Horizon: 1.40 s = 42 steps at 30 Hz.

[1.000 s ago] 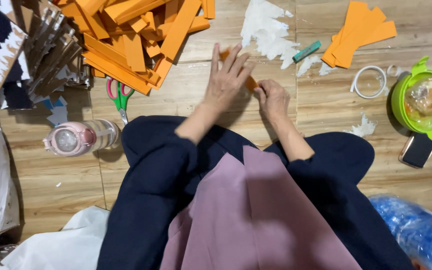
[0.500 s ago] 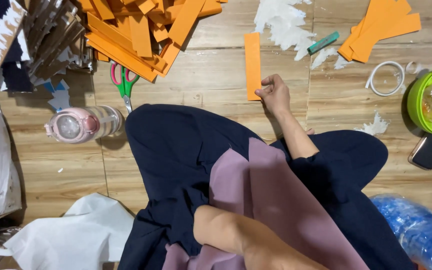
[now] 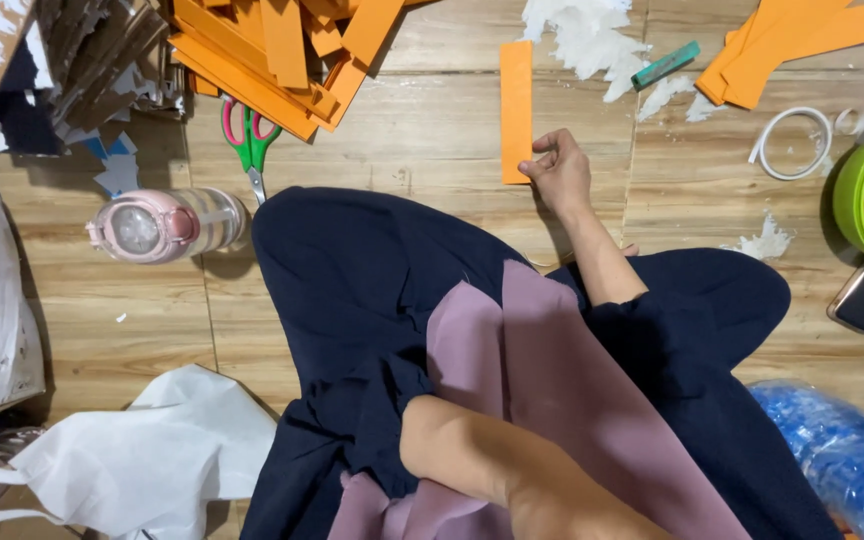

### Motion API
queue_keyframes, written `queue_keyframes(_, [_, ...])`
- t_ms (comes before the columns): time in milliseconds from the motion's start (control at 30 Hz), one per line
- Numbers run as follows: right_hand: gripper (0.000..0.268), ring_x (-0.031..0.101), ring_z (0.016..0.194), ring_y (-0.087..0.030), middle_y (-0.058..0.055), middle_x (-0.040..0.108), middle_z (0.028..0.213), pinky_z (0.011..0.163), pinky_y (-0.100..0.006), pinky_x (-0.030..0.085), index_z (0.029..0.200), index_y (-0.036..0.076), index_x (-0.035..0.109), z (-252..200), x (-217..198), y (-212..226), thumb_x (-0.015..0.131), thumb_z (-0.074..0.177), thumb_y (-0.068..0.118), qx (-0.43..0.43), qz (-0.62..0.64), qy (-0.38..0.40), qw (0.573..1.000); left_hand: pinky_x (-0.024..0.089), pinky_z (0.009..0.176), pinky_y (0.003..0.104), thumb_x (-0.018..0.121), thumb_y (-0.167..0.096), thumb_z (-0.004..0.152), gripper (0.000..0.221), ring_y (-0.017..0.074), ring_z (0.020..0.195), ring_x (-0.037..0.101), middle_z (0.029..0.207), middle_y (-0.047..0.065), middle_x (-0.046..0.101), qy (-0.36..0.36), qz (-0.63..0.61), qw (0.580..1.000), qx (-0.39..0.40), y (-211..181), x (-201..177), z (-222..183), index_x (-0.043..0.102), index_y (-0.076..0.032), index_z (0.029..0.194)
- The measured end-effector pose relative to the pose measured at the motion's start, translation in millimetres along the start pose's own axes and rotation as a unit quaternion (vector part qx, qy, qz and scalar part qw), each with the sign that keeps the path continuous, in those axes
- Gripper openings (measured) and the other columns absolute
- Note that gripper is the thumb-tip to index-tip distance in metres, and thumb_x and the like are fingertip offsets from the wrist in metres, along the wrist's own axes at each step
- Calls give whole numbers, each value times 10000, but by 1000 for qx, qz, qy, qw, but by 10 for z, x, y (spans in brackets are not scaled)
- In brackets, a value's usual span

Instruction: Folding orange paper strips and using a small tool to sharpen the creases while sitting on the floor.

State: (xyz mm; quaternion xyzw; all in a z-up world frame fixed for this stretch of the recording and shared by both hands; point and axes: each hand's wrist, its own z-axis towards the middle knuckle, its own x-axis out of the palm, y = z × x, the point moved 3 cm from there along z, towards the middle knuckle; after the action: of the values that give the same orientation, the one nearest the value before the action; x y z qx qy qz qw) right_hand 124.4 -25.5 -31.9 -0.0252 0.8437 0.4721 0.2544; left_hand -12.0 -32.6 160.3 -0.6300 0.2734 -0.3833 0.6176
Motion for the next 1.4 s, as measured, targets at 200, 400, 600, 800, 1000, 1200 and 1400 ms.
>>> queue_keyframes(200, [310, 570, 513, -95, 23, 567, 574, 538, -188, 413, 953, 156, 536, -37, 10, 12, 742, 723, 131, -7, -2, -3, 1000, 483, 746, 338, 479, -68, 780, 89, 255, 838, 584, 1041, 134, 591, -34, 75, 997, -10, -182, 47, -11, 554, -23, 795])
queue_keyframes(400, [295, 564, 493, -103, -4, 553, 566, 512, -194, 424, 942, 114, 541, -51, 41, 59, 740, 726, 89, -10, 32, -12, 999, 479, 731, 352, 468, -38, 758, 125, 272, 823, 579, 1044, 146, 585, -59, 150, 987, -14, -113, -31, 45, 573, -7, 819])
queue_keyframes(600, [294, 563, 458, -110, -45, 575, 591, 471, -191, 436, 985, 70, 508, 39, 96, -4, 693, 759, 38, 12, 76, 2, 997, 474, 716, 366, 457, -8, 736, 173, 289, 808, 574, 1047, 157, 579, -52, 216, 975, -6, 61, -109, 310, 591, 10, 843])
queue_keyframes(800, [179, 585, 841, -397, -203, 602, 823, 747, -462, 453, 969, 79, 536, 117, 205, 75, 477, 809, 22, -84, -65, -43, 993, 245, 1006, 621, 545, -360, 854, 534, 296, 1329, 203, 1435, -85, 202, -99, 604, 785, -94, 1474, -844, 636, 327, -397, 1340])
queue_keyframes(1000, [166, 470, 379, -103, -9, 534, 513, 396, -220, 374, 848, 51, 523, -157, 37, 603, 635, 749, -20, 57, 59, -6, 997, 46, 1051, 617, 584, -416, 850, 687, 284, 1357, 27, 1479, -3, 46, -29, 663, 739, -115, 1646, -1120, 608, 238, -264, 1423])
queue_keyframes(1200, [188, 557, 581, -102, 11, 580, 683, 599, -253, 473, 841, 105, 575, 130, -338, 641, 721, 738, 163, 48, -145, -104, 983, -12, 1014, 668, 524, -490, 856, 672, 261, 1343, -18, 1474, -49, 55, 23, 669, 733, -123, 1713, -1147, 726, 235, -254, 1416])
queue_keyframes(1400, [496, 505, 995, -264, -111, 435, 1108, 830, -426, 478, 1120, 79, 461, 879, -1008, 182, 746, 805, 336, 30, -198, -368, 908, -19, 959, 730, 592, -599, 780, 872, 298, 1338, -50, 1487, -41, 27, 62, 669, 724, -158, 1668, -1183, 759, 129, -257, 1434])
